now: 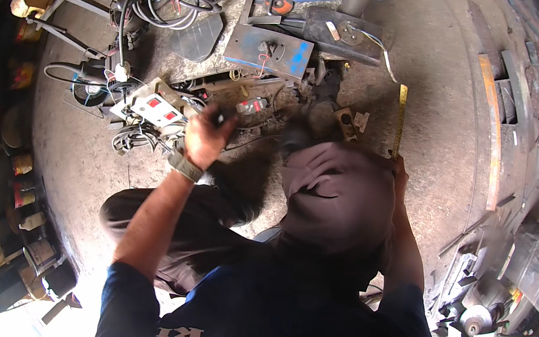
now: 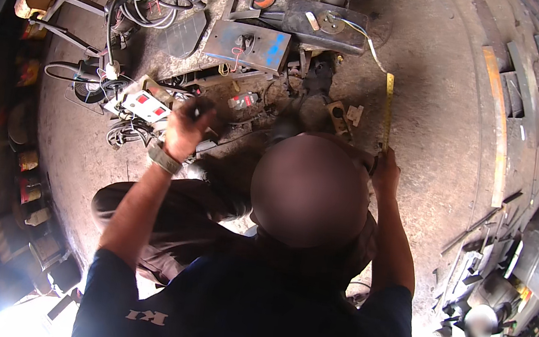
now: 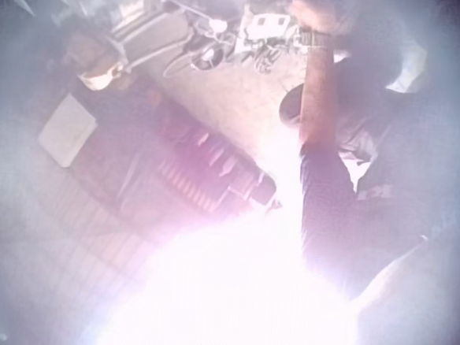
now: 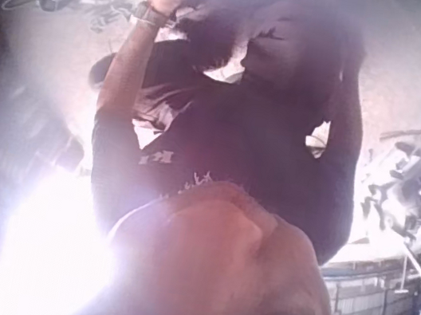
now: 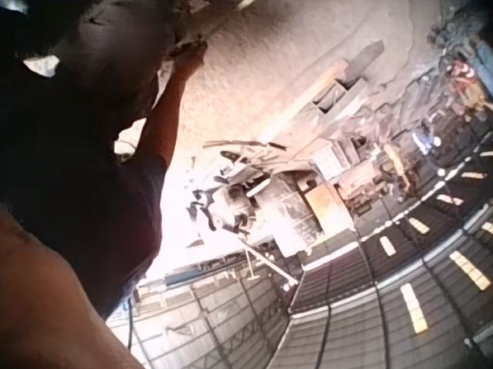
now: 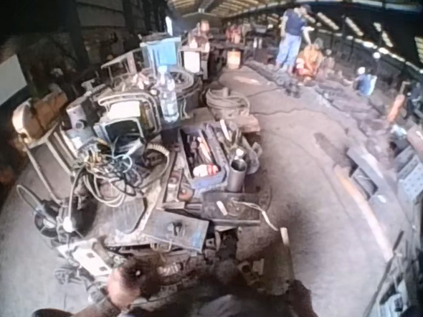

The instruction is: The person sits on the floor of a workshop and uses a hammer to strike a small metal piece held against a larger metal plate. They then use a tape measure to measure the metal plate and the small piece, and finally use a grinding wheel to smooth the small metal piece.

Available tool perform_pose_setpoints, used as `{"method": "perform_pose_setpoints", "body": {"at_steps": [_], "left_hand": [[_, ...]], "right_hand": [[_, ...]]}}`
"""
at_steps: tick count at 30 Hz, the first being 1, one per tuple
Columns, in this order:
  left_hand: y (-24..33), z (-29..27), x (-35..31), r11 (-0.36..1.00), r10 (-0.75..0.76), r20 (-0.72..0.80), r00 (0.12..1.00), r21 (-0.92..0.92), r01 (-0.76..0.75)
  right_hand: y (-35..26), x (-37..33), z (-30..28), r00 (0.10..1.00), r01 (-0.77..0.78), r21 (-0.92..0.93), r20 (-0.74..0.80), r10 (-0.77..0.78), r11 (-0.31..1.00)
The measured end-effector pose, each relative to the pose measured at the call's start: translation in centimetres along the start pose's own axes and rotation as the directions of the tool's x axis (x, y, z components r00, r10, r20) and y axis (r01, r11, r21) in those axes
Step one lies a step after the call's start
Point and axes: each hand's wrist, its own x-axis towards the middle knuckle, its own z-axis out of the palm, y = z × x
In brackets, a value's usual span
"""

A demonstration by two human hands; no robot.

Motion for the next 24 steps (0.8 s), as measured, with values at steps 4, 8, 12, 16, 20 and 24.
{"method": "perform_pose_setpoints", "body": {"at_steps": [4, 8, 12, 16, 20, 24], "left_hand": [[2.8, -2.3, 7.1, 0.877, 0.385, 0.072, 0.920, 0.282, -0.389], [6.0, -3.1, 10.9, 0.843, 0.387, 0.189, 0.902, 0.324, -0.430], [4.9, -0.6, 13.5, 0.842, 0.440, 0.269, 0.857, 0.207, -0.498], [4.2, 0.6, 13.2, 0.830, 0.485, 0.219, 0.846, 0.189, -0.525], [4.4, 1.0, 14.7, 0.892, 0.420, 0.187, 0.888, 0.094, -0.442], [5.2, 0.3, 15.9, 0.962, 0.259, 0.263, 0.929, 0.017, -0.273]], "right_hand": [[-3.0, 0.5, -3.5, 0.989, 0.149, 0.083, -0.010, -0.148, 0.985], [-17.0, 0.7, -7.2, 0.982, 0.187, -0.144, 0.039, -0.183, 0.972], [-23.0, 3.6, -10.2, 0.850, 0.503, -0.282, -0.007, -0.526, 0.817], [-31.8, 4.1, -10.5, 0.854, 0.510, -0.253, 0.028, -0.520, 0.822], [-36.2, 4.9, -9.1, 0.877, 0.480, -0.130, 0.090, -0.472, 0.867], [-35.8, 4.5, -7.2, 0.898, 0.440, -0.141, 0.102, -0.429, 0.887]]}}
